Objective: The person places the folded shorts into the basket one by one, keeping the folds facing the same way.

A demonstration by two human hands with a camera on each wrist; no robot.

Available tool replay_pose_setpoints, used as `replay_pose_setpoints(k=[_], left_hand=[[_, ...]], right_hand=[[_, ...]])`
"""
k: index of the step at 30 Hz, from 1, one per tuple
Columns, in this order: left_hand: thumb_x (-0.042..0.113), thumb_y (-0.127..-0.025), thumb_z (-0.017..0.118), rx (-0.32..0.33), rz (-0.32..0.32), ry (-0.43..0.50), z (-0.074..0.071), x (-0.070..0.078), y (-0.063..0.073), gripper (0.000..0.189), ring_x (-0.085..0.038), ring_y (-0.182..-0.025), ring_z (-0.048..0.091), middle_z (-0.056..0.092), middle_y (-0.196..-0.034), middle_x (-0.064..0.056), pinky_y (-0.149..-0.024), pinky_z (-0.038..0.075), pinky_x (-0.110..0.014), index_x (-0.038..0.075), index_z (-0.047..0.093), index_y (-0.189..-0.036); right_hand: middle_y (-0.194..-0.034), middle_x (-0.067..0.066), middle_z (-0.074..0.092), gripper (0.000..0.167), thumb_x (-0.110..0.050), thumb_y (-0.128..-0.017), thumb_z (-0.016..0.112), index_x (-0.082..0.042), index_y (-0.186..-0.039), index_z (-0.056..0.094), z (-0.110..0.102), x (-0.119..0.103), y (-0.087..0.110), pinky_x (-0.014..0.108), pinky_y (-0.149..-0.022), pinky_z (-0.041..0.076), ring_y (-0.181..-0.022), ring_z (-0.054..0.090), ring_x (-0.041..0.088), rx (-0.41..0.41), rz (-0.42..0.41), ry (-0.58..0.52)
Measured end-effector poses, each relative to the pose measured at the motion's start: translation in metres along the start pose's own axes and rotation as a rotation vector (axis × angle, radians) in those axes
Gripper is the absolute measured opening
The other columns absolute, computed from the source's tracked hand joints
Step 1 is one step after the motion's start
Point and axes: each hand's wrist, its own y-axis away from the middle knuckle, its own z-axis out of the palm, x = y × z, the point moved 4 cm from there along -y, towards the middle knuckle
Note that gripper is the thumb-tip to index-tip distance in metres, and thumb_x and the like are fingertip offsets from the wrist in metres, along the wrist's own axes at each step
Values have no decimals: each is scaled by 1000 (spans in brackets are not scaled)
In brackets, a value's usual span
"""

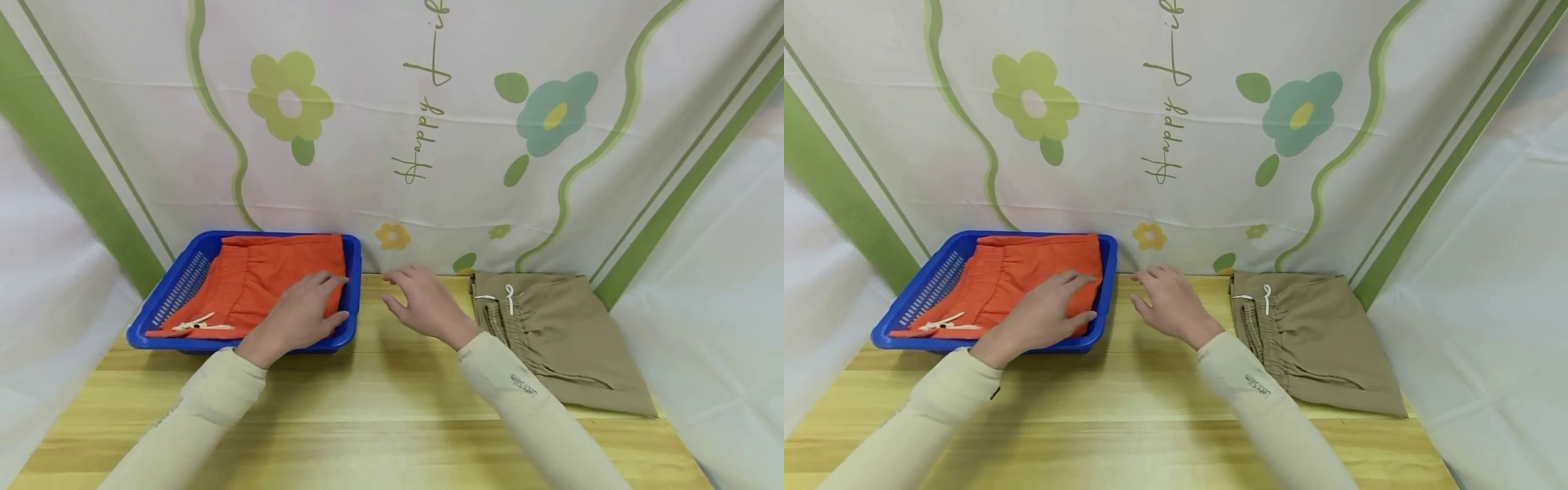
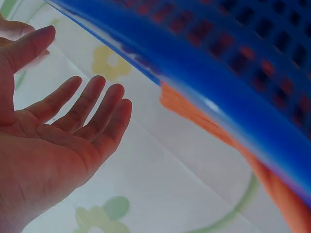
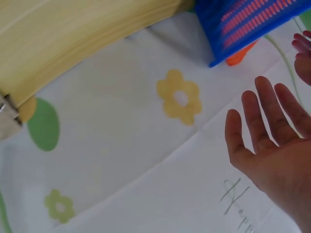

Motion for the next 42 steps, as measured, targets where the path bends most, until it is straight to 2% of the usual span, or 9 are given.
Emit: replay_pose_setpoints(k=[6, 13, 19, 27, 36, 42], left_hand=[[27, -91, 78, 6, 74, -25, 9, 21, -3, 55, -35, -111, 60, 62, -124, -18, -94, 53, -49, -2, 61, -134], [28, -89, 80, 2, 106, -36, 18, 36, -6, 53, -30, -102, 60, 63, -120, -14, -88, 54, -44, 1, 63, -131], [28, -89, 79, -9, 121, -37, 24, 46, -6, 49, -31, -106, 60, 64, -121, -12, -90, 53, -43, 4, 64, -130], [29, -89, 80, -12, 127, -33, 31, 53, -2, 49, -29, -103, 60, 65, -120, -11, -86, 53, -42, 6, 66, -130], [29, -89, 80, 17, 154, -62, 35, 55, 6, 47, -29, -103, 60, 64, -117, -10, -87, 53, -42, 5, 66, -128], [26, -88, 81, 61, 105, -77, 33, 52, 17, 46, -30, -102, 58, 63, -116, -12, -88, 52, -43, 4, 66, -126]], right_hand=[[-119, 9, 70, 33, -22, -97, 71, -6, -125, 68, -5, 17, 18, 47, -99, 49, -114, 61, 28, -10, 52, -1], [-116, 8, 71, 30, -23, -95, 74, -7, -121, 70, -12, 35, 39, 49, -94, 50, -110, 64, 27, 20, 62, 35], [-110, 8, 72, 28, -21, -94, 75, -6, -117, 71, -16, 43, 55, 50, -93, 51, -105, 66, 28, 21, 76, 18], [-107, 8, 72, 28, -23, -94, 74, -7, -116, 71, -16, 51, 75, 50, -86, 53, -103, 65, 28, -5, 134, 23], [-104, 7, 72, 25, -21, -93, 76, -7, -114, 72, -13, 58, 96, 45, -78, 55, -95, 67, 26, -8, 144, 31], [-104, 8, 72, 24, -18, -92, 77, -6, -112, 72, -13, 69, 108, 45, -79, 55, -96, 66, 26, 5, 177, 20]])
